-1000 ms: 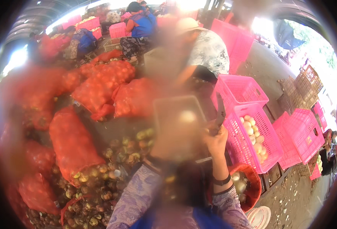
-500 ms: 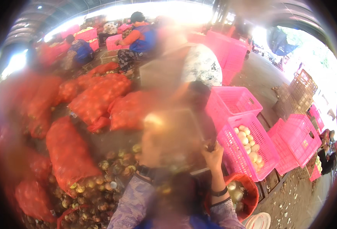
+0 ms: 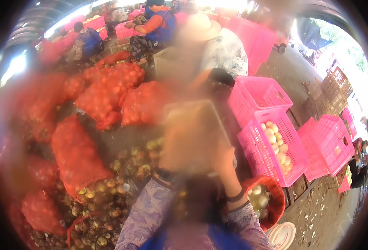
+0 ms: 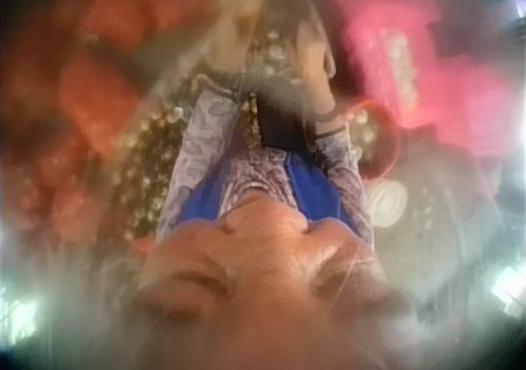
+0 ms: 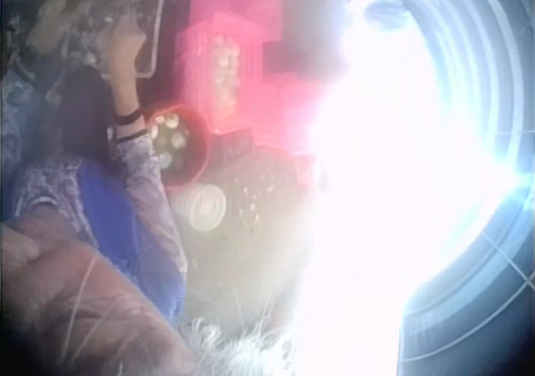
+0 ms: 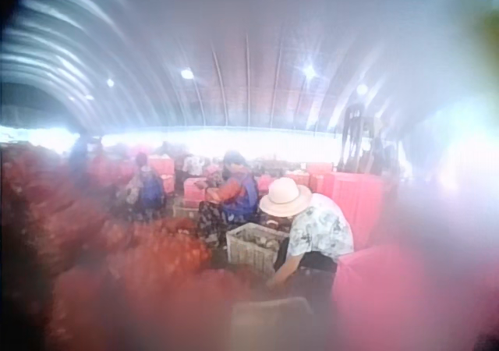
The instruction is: The person retrieves onions from a large red bag, peels them using a tool, and places the peeled onions into a red basket.
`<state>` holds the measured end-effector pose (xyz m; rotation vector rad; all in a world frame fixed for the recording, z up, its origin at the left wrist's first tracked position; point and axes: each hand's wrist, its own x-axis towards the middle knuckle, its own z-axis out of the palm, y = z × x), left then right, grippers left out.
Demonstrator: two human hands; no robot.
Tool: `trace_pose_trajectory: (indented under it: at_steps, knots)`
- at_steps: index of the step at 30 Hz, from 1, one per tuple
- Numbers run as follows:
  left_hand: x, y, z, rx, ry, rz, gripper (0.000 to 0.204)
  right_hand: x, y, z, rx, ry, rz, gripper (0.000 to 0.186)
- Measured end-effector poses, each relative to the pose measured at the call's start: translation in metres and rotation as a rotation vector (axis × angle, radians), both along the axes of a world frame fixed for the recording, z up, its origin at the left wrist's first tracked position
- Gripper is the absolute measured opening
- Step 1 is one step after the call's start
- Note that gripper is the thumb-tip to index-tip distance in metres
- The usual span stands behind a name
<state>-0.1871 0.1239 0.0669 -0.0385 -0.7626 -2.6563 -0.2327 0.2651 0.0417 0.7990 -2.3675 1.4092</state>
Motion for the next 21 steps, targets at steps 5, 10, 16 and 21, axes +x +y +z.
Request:
trace_pose_trajectory:
  at_steps: [5, 10, 16, 21]
  knots:
    - [-0.006, 0.007, -0.015, -0.296, -0.048, 0.018, 0.048, -0.009, -0.002, -0.057, -0.111, -0.134, 0.174, 0.034]
    - [-0.006, 0.022, -0.006, -0.201, -0.239, -0.022, 0.048, -0.022, -0.001, -0.085, 0.085, -0.078, 0.099, 0.035]
    - [-0.035, 0.0, -0.053, -0.22, -0.139, 0.048, 0.045, -0.023, -0.011, -0.066, 0.328, 0.075, 0.035, 0.034]
    - [-0.054, 0.035, -0.048, -0.202, -0.005, 0.241, 0.043, -0.04, 0.003, -0.099, -0.451, -0.49, 0.266, 0.039]
